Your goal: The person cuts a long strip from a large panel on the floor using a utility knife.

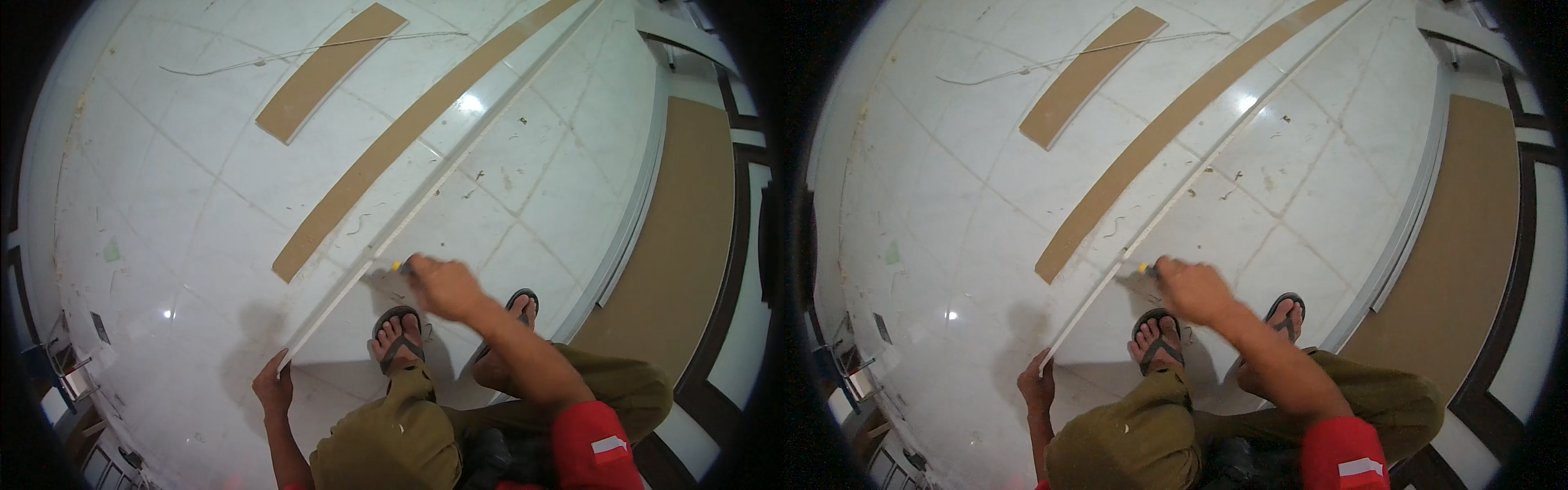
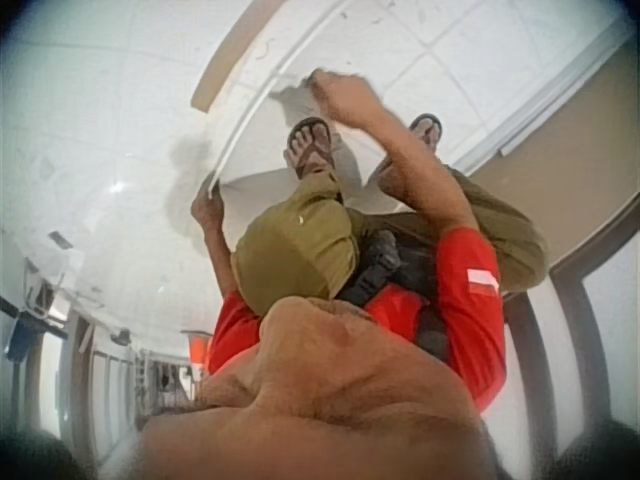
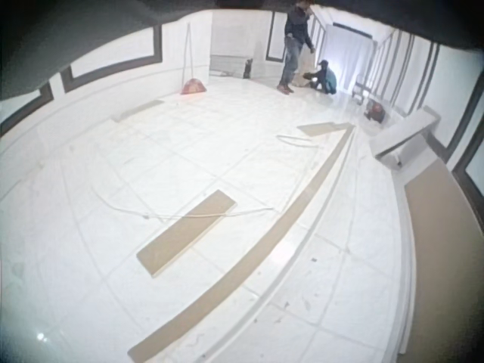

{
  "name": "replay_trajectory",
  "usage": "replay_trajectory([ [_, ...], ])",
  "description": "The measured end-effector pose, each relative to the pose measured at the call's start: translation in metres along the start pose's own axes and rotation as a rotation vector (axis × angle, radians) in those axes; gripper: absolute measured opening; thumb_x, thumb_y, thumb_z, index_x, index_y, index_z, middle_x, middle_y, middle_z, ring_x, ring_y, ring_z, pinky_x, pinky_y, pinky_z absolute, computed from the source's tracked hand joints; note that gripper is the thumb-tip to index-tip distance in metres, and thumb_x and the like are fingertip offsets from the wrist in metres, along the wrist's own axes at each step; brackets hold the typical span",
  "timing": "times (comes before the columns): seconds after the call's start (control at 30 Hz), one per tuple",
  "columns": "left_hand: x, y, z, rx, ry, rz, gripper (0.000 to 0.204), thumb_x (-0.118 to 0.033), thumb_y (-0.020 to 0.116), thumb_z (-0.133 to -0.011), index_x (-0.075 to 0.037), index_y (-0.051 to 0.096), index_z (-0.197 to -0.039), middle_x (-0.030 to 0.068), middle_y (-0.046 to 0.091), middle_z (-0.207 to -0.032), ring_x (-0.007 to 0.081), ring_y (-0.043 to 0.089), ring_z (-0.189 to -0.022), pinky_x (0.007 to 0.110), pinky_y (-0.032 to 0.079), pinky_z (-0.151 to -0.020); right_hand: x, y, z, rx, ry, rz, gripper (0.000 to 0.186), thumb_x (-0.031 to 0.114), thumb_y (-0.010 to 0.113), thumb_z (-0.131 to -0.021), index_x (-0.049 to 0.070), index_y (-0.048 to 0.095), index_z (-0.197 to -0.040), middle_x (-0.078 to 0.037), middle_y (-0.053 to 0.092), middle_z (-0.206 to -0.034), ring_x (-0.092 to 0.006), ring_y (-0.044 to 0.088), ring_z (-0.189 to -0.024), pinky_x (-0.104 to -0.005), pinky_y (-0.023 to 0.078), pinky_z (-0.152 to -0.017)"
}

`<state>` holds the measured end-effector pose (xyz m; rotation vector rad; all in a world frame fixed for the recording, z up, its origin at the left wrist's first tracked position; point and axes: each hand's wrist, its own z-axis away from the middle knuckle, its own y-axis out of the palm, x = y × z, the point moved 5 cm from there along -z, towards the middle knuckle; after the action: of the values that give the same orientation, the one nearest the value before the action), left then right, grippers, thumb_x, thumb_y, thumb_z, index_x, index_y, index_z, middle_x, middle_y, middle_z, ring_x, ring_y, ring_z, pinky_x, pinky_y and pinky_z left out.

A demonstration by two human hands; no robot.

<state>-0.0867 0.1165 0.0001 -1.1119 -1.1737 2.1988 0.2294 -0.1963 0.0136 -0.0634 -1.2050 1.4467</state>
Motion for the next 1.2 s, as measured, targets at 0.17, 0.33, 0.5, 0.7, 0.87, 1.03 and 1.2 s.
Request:
replay_trajectory([
  [0.17, 0.002, -0.004, -0.002, -0.016, 0.048, 0.034, 0.034, -0.006, 0.082, -0.093, -0.020, 0.081, -0.124, 0.0124, 0.082, -0.114, 0.0305, 0.081, -0.097, 0.038, 0.062, -0.081, -0.038, -0.060, -0.009, -0.204, 0.169, 0.035, 0.025, 0.027, 0.062, -0.107, 0.002, 0.058, -0.106, -0.025, 0.074, -0.088, -0.0504, 0.071, -0.080, -0.0615, 0.055, -0.072],
  [0.33, -0.003, -0.001, -0.006, 0.059, -0.028, -0.018, 0.034, -0.006, 0.082, -0.093, -0.019, 0.080, -0.125, 0.0118, 0.082, -0.116, 0.0303, 0.081, -0.101, 0.037, 0.062, -0.084, -0.006, 0.004, 0.009, -0.138, 0.007, -0.062, 0.026, 0.025, 0.069, -0.102, 0.005, 0.058, -0.114, -0.025, 0.074, -0.097, -0.0495, 0.071, -0.084, -0.0598, 0.056, -0.074],
  [0.5, 0.004, -0.001, -0.001, 0.031, -0.019, -0.021, 0.034, -0.007, 0.081, -0.094, -0.019, 0.080, -0.125, 0.0124, 0.082, -0.117, 0.0305, 0.081, -0.102, 0.038, 0.062, -0.086, 0.033, 0.029, 0.008, 0.125, -0.047, -0.009, 0.025, 0.028, 0.066, -0.104, 0.007, 0.057, -0.115, -0.023, 0.075, -0.099, -0.0473, 0.073, -0.085, -0.0582, 0.058, -0.074],
  [0.7, 0.002, -0.002, -0.001, 0.053, -0.026, -0.039, 0.034, -0.007, 0.081, -0.094, -0.018, 0.080, -0.126, 0.0123, 0.082, -0.117, 0.0302, 0.081, -0.103, 0.038, 0.062, -0.086, -0.033, -0.048, -0.007, -0.143, 0.000, 0.069, 0.027, 0.031, 0.064, -0.106, 0.004, 0.060, -0.107, -0.020, 0.075, -0.094, -0.0467, 0.072, -0.081, -0.0578, 0.056, -0.072],
  [0.87, -0.002, -0.002, -0.002, 0.022, 0.003, -0.011, 0.034, -0.006, 0.081, -0.093, -0.018, 0.080, -0.125, 0.0122, 0.082, -0.116, 0.0296, 0.081, -0.104, 0.037, 0.062, -0.086, -0.044, -0.057, -0.007, -0.291, 0.286, -0.104, 0.026, 0.029, 0.064, -0.105, 0.003, 0.059, -0.106, -0.022, 0.074, -0.093, -0.0469, 0.072, -0.081, -0.0590, 0.056, -0.073],
  [1.03, 0.004, 0.000, 0.000, 0.006, 0.035, -0.026, 0.034, -0.005, 0.081, -0.093, -0.017, 0.080, -0.125, 0.0123, 0.082, -0.116, 0.0296, 0.081, -0.103, 0.038, 0.062, -0.085, 0.022, 0.015, 0.003, -0.046, -0.033, -0.047, 0.026, 0.028, 0.068, -0.103, 0.005, 0.060, -0.111, -0.023, 0.074, -0.092, -0.0465, 0.072, -0.082, -0.0568, 0.058, -0.074],
  [1.2, 0.002, 0.000, -0.001, 0.030, 0.003, -0.050, 0.032, -0.006, 0.081, -0.093, -0.015, 0.081, -0.123, 0.0130, 0.082, -0.115, 0.0302, 0.081, -0.100, 0.039, 0.062, -0.085, -0.004, -0.009, -0.010, 0.017, -0.057, 0.051, 0.029, 0.032, 0.068, -0.103, 0.006, 0.060, -0.112, -0.021, 0.074, -0.088, -0.0460, 0.072, -0.080, -0.0571, 0.057, -0.075],
])
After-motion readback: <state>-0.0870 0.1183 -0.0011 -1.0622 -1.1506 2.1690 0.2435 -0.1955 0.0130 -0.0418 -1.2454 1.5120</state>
